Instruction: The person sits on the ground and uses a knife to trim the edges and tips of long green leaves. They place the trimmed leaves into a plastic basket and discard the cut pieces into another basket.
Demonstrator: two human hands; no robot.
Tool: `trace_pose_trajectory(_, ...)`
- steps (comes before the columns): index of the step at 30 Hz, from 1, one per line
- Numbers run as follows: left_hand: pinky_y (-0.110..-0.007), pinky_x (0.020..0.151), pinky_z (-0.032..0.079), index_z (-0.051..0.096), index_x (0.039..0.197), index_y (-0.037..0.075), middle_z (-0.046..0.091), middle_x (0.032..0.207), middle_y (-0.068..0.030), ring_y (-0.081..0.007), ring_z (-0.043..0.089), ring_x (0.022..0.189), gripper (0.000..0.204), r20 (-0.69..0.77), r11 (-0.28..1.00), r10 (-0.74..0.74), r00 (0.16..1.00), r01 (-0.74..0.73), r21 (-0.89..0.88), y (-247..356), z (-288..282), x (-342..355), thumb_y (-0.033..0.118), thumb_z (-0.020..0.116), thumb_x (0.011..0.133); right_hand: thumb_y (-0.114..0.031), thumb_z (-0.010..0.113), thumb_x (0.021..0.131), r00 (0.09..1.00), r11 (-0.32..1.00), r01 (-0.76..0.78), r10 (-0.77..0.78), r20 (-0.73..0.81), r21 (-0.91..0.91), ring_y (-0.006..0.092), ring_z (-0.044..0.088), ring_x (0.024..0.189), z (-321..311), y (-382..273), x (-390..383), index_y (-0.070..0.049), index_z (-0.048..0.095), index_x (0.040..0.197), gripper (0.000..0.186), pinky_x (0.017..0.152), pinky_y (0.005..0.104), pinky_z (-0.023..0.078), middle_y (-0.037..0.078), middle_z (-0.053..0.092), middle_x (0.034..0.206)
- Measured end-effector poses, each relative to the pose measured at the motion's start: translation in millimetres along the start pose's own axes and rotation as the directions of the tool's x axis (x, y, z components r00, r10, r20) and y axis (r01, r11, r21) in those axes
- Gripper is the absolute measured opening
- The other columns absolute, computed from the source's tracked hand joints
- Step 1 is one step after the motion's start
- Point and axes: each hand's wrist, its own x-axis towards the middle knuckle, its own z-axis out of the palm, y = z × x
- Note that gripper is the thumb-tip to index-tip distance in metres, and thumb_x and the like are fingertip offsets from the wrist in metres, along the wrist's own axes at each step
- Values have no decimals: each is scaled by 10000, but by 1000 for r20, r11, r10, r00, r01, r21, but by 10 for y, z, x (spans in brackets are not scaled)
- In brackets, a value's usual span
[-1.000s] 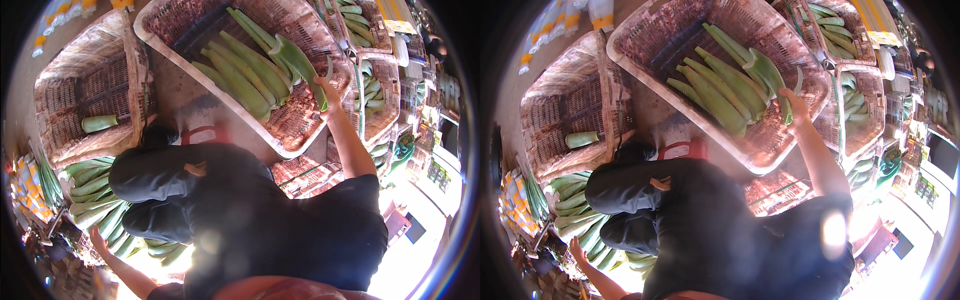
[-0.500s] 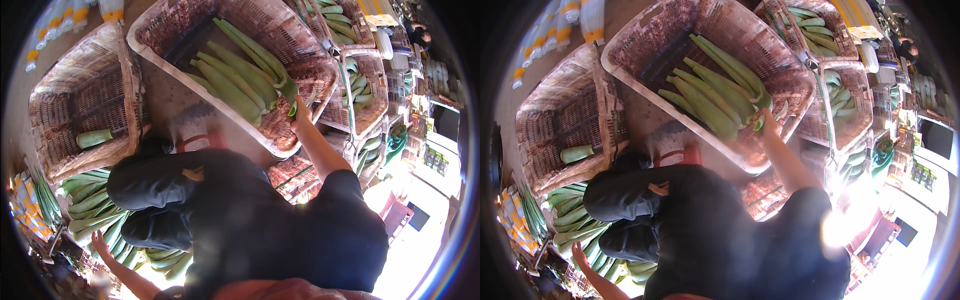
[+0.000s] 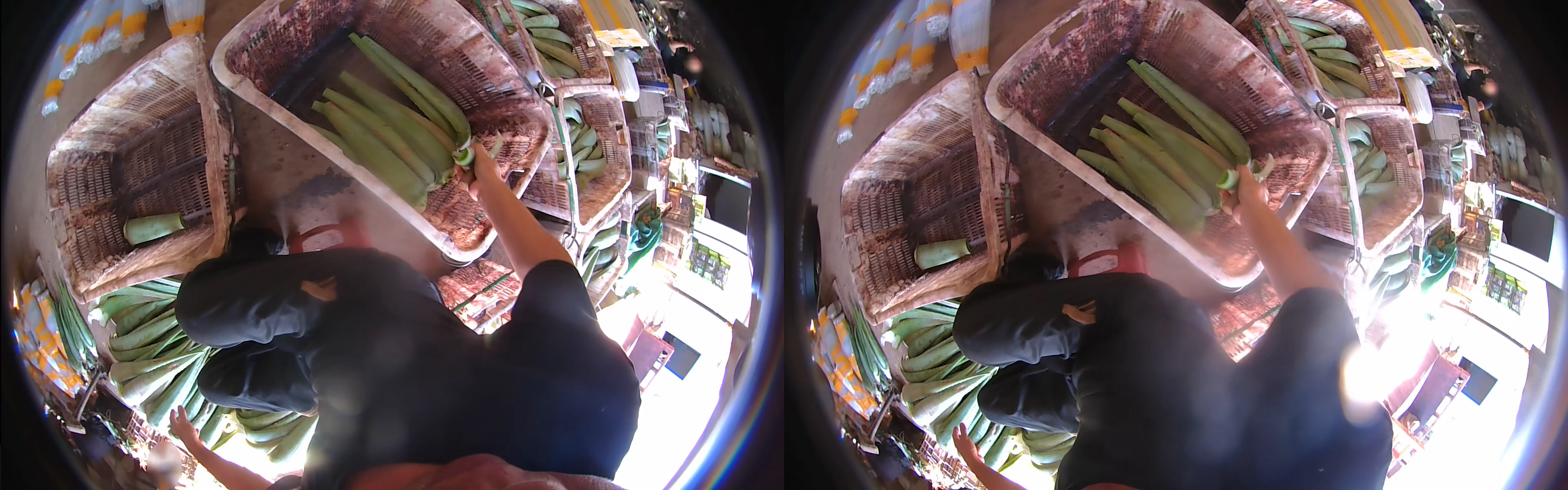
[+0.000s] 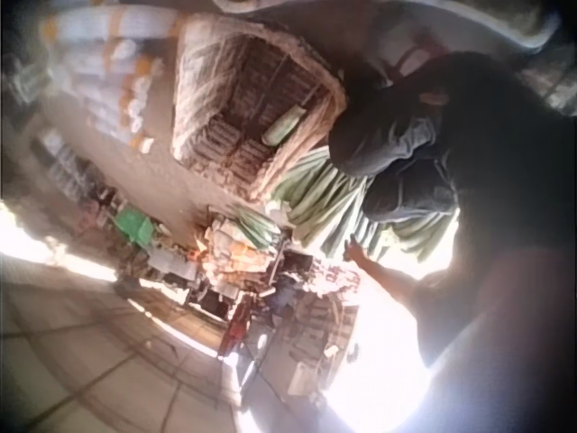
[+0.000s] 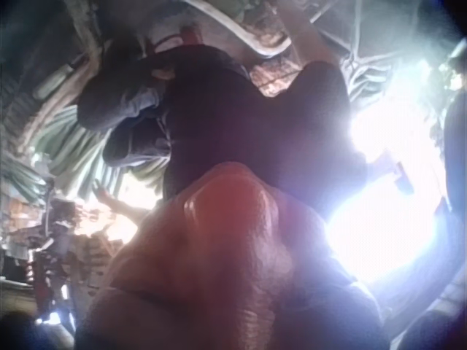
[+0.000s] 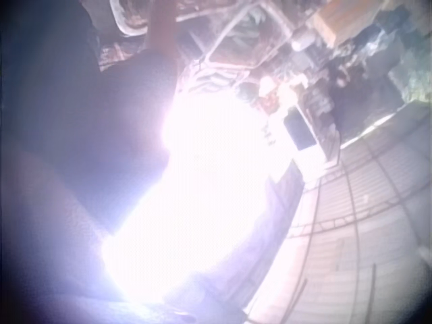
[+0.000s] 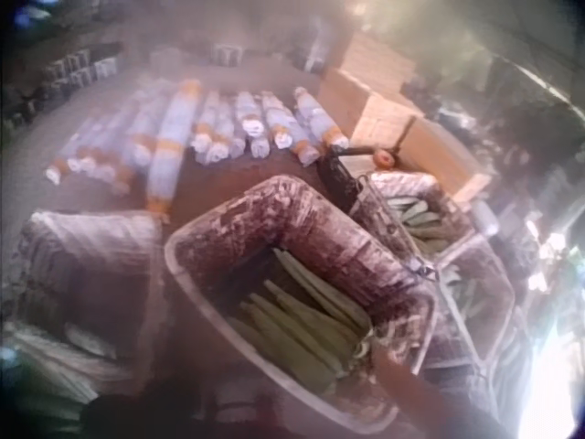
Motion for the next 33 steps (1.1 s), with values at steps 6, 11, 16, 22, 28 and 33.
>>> trace_pose_trajectory(6, -435, 972, 392, 416, 1372, 33, 423, 1387, -177, -294, 447, 1226, 706, 32, 996, 79, 996, -80, 35, -346, -174, -29, 502, 582, 871, -323, 673, 842, 998, 971, 10, 4, 59, -237, 253, 525, 456, 690, -324, 461, 4, 471, 1006, 419, 307, 356, 341, 179, 533, 739)
trace_pose_trajectory(11, -529, 774, 434, 393, 1401, 172, 375, 1444, -37, -307, 409, 1238, 750, 13, 990, -79, 997, 77, 116, -1128, -322, 140, 607, 574, 818, -227, 650, 875, 992, 949, -83, 107, 64, -306, 197, 416, 360, 1075, -545, 782, 21, 496, 947, 300, 342, 337, 384, 163, 485, 603)
trace_pose_trajectory(16, -463, 974, 348, 435, 1352, 47, 415, 1405, -144, -315, 404, 1269, 725, -56, 987, -7, 998, 15, 159, -1266, -451, 22, 551, 576, 850, -102, 631, 848, 976, 944, 210, -187, 112, -255, 174, 418, 361, 1152, -919, 809, 20, 559, 802, 150, 331, 313, 342, 185, 554, 613)
trace_pose_trajectory(22, -379, 1071, 308, 468, 1328, -9, 441, 1384, -179, -300, 410, 1283, 701, -89, 964, 160, 983, -136, 229, -760, -425, -468, 508, 587, 869, -32, 618, 733, 947, 788, 309, -306, 96, -533, 203, 532, 427, 724, -910, 1097, -8, 548, 648, 113, 342, 331, 364, 101, 549, 554)
trace_pose_trajectory(28, -376, 1049, 339, 482, 1329, 34, 452, 1365, -156, -273, 415, 1275, 587, -19, 977, 137, 990, -131, 167, -522, 237, -406, 369, 649, 877, -297, 745, 721, 883, 173, 295, -426, 199, -940, 250, 659, 689, 335, 61, 1722, -33, 657, 786, 286, 605, 396, 518, 132, 680, 768)
trace_pose_trajectory(33, -389, 1060, 328, 435, 1350, 45, 434, 1368, -159, -297, 417, 1259, 627, -88, 991, 103, 991, -110, -73, -465, 627, -1041, 358, 664, 857, -130, 704, 771, 794, 545, 608, -397, 461, -577, 124, 492, 422, 400, 348, 891, -31, 532, 792, 200, 357, 278, 370, 32, 519, 573)
